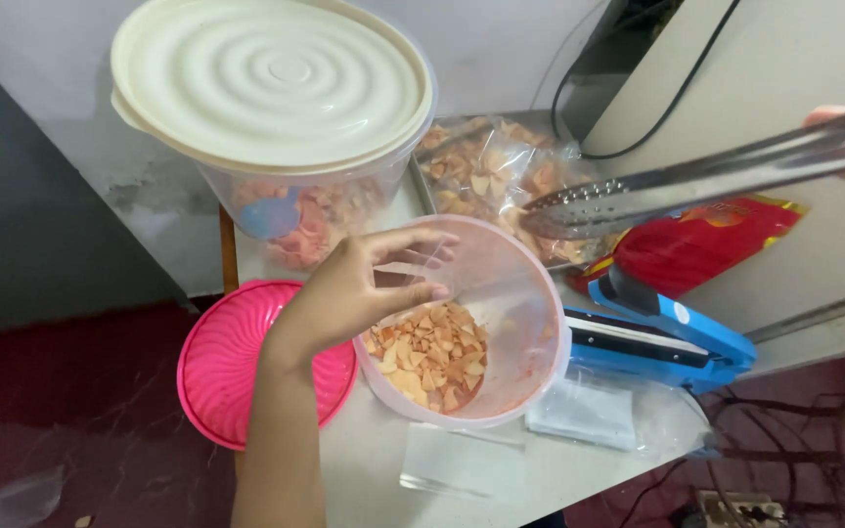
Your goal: The person is filling small plastic bags with chip fragments using tongs and then sealing the bags with a heat sealer.
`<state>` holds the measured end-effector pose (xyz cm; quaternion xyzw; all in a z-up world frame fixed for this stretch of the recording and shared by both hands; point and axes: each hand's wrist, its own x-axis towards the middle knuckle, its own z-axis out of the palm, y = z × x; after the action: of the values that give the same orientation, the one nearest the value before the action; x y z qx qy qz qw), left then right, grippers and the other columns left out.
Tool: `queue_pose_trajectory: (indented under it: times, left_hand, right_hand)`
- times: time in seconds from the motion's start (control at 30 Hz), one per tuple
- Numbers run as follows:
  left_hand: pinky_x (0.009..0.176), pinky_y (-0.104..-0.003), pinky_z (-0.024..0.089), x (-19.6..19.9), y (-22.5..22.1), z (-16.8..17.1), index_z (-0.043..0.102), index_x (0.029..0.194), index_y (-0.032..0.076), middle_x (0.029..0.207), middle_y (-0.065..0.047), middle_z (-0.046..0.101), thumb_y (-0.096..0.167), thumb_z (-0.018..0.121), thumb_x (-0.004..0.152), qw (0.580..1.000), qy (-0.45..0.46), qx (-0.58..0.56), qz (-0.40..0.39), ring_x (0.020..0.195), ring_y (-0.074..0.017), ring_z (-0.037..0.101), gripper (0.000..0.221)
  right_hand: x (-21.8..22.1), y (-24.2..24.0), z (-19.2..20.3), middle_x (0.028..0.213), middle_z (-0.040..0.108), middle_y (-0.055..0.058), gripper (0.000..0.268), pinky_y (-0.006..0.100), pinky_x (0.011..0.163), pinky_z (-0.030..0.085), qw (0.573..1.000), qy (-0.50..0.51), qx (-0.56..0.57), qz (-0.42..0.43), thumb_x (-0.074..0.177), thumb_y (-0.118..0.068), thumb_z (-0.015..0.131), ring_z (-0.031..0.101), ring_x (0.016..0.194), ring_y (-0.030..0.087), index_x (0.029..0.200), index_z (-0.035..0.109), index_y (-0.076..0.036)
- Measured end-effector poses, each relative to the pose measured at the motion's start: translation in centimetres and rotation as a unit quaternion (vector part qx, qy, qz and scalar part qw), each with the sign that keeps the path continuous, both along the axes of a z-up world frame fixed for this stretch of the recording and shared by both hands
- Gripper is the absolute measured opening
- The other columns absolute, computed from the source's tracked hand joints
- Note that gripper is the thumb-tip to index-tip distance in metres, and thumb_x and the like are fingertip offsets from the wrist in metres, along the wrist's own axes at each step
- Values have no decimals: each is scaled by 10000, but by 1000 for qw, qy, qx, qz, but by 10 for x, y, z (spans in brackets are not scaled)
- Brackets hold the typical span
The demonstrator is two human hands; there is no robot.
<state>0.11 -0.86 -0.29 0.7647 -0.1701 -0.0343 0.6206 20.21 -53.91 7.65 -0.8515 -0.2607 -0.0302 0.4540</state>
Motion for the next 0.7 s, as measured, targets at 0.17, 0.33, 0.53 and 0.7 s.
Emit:
queue_pose_trajectory:
  times: [0.17, 0.33, 0.53, 0.7]
  left_hand:
    - [900, -265, 537, -5, -8, 6, 639, 1177, 171, 1160, -21, 709, 287, 691, 744, 999, 38, 31, 2, 1072, -140, 683, 451]
    - [857, -265, 539, -3, -6, -1, 607, 1216, 153, 1175, -17, 685, 342, 674, 747, 999, -7, 28, -25, 1057, -140, 673, 510]
    - [902, -284, 551, -4, -2, 3, 606, 1212, 161, 1182, -33, 690, 392, 671, 716, 1000, 13, 6, -25, 1085, -168, 668, 551]
    - [947, -329, 558, -4, -1, 6, 573, 1249, 175, 1200, -56, 676, 352, 659, 771, 999, -14, 34, 2, 1075, -189, 669, 517]
  right_hand:
    - [61, -27, 17, 1383, 522, 208, 447, 538, 1144, 421, 979, 129, 47, 150, 994, -375, 428, 507, 1357, 348, 1346, 466, -102]
    - [78, 5, 12, 1426, 460, 146, 604, 690, 1140, 401, 893, 77, 87, 435, 883, -90, 514, 440, 1366, 468, 1429, 442, -339]
    - [110, -43, 6, 1360, 536, 33, 570, 393, 1007, 557, 933, 7, -64, 354, 907, -488, 539, 537, 1326, 215, 1404, 444, -225]
    - [288, -223, -103, 1014, 348, 108, 200, 421, 710, 305, 975, 211, -55, 42, 930, -252, 440, 359, 922, 249, 1079, 386, -129]
